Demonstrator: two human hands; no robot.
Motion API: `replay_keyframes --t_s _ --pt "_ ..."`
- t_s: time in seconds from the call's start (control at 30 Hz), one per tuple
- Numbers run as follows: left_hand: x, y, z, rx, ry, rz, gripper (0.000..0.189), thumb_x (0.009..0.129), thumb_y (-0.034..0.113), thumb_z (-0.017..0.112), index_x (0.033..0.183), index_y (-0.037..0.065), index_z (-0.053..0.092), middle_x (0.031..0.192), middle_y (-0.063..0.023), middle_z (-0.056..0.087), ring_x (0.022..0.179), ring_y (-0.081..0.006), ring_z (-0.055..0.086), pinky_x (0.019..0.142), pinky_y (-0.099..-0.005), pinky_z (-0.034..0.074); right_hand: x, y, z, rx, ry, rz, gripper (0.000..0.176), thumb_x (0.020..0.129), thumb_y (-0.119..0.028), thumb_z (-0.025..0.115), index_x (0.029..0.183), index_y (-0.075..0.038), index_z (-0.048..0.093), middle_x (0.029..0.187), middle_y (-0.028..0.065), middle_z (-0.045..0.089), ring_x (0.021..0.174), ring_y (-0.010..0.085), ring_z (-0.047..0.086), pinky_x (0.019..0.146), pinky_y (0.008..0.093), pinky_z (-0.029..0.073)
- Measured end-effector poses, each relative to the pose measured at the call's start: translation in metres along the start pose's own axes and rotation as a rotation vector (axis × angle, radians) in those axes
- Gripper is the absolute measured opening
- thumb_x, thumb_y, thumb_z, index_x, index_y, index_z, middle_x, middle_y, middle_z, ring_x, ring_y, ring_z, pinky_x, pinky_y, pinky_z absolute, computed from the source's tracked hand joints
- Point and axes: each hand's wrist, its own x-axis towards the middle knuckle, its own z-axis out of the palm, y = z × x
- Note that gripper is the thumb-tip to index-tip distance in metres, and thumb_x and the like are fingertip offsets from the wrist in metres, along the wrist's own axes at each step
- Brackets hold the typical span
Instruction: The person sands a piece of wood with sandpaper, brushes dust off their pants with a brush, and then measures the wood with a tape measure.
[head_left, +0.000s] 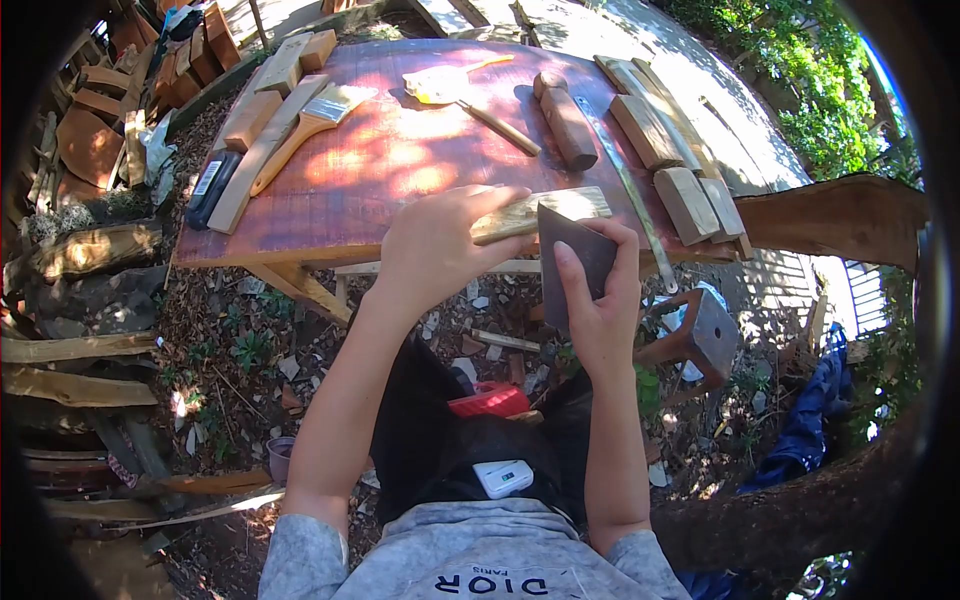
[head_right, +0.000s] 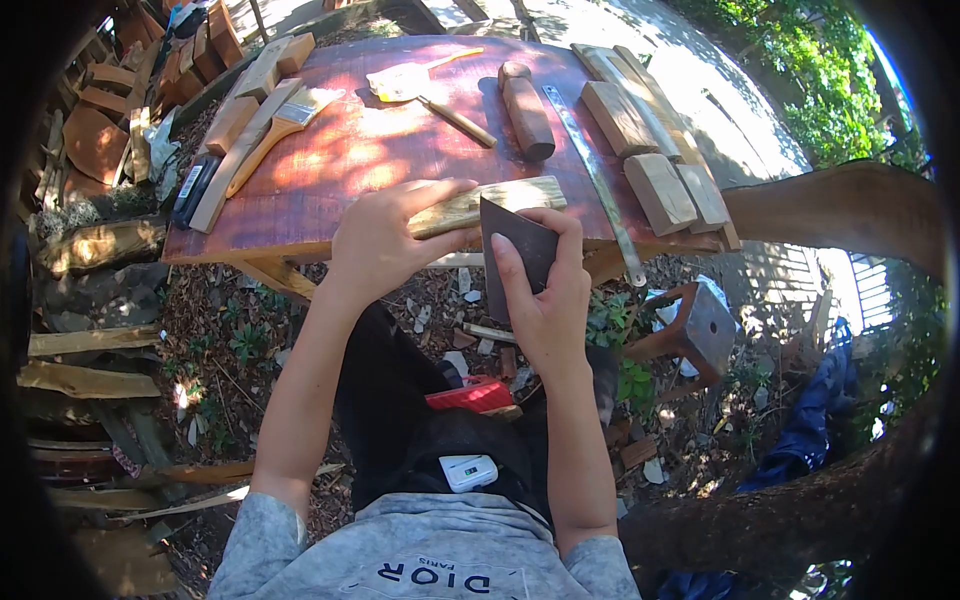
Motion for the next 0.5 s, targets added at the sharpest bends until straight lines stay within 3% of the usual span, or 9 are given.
replay_keyframes --t_s 0.23,0.5 --pt "0.001 -0.001 -0.001 -0.029 -0.008 0.004 0.059 0.087 0.049 0.088 0.135 0.017 0.079 0.116 -0.0131 0.081 0.102 -0.0344 0.077 0.089 -0.044 0.061 0.037 -0.013 0.013 -0.021 0.02 -0.018 0.033 0.111 -0.021 0.07 0.133 -0.003 0.055 0.102 0.0213 0.077 0.088 0.0304 0.08 0.077 0.0412 0.061" --pt "-0.001 -0.007 0.007 0.002 0.086 0.064 0.058 0.087 0.049 0.088 0.133 0.016 0.08 0.118 -0.0135 0.081 0.104 -0.0345 0.077 0.09 -0.0451 0.061 0.015 0.011 0.008 -0.072 0.019 -0.15 0.032 0.109 -0.015 0.072 0.132 -0.003 0.055 0.108 0.0227 0.078 0.099 0.0357 0.082 0.083 0.0427 0.063"
